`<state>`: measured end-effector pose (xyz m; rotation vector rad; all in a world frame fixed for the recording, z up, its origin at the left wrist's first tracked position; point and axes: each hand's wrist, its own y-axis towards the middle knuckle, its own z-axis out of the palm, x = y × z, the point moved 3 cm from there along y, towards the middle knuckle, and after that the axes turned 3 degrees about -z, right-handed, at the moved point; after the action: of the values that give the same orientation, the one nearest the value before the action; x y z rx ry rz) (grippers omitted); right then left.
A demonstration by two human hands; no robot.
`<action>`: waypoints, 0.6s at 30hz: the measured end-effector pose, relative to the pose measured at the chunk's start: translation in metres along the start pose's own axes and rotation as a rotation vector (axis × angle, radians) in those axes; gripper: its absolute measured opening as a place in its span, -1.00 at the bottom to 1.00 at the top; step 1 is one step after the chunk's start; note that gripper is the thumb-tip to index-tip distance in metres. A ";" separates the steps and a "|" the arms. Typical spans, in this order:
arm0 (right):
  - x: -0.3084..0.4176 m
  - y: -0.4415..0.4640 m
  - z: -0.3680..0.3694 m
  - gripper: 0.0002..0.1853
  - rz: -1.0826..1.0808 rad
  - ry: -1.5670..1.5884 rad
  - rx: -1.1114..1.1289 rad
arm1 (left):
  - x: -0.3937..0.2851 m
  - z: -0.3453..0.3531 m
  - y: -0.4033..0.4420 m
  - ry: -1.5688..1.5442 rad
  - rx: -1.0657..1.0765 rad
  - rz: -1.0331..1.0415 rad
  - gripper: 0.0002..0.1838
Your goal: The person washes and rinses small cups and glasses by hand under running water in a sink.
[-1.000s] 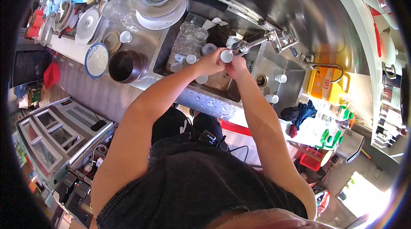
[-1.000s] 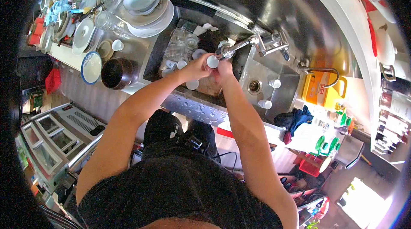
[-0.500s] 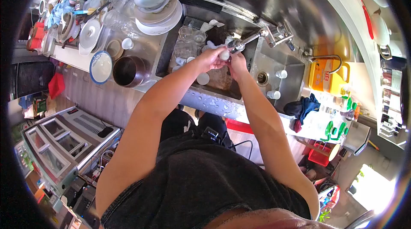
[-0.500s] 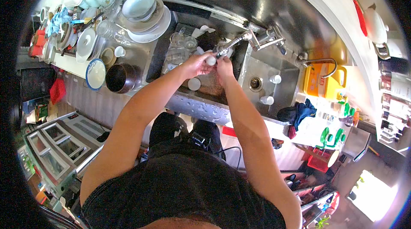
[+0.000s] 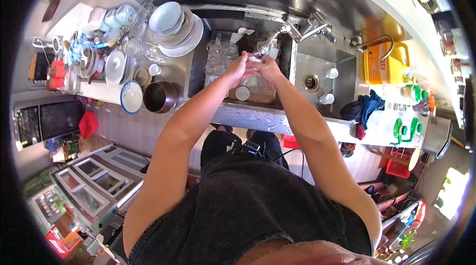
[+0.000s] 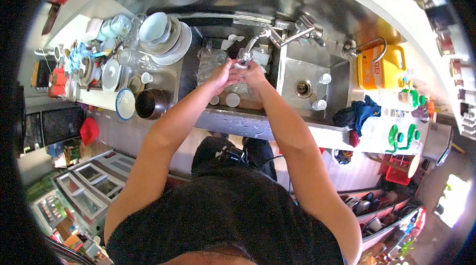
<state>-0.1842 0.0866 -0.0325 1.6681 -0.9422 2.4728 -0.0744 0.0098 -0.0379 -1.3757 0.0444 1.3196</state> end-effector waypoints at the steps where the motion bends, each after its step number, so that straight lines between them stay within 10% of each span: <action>1: 0.003 -0.001 0.001 -0.57 -0.078 -0.031 -0.034 | -0.003 -0.002 -0.006 -0.001 -0.046 0.005 -0.44; 18: -0.008 -0.010 -0.015 -0.38 -0.321 -0.645 -0.255 | 0.001 -0.053 -0.036 0.087 -0.280 -0.071 -0.42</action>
<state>-0.1897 0.1051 -0.0385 2.3327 -0.8757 1.5575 -0.0155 -0.0149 -0.0315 -1.6556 -0.1334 1.2390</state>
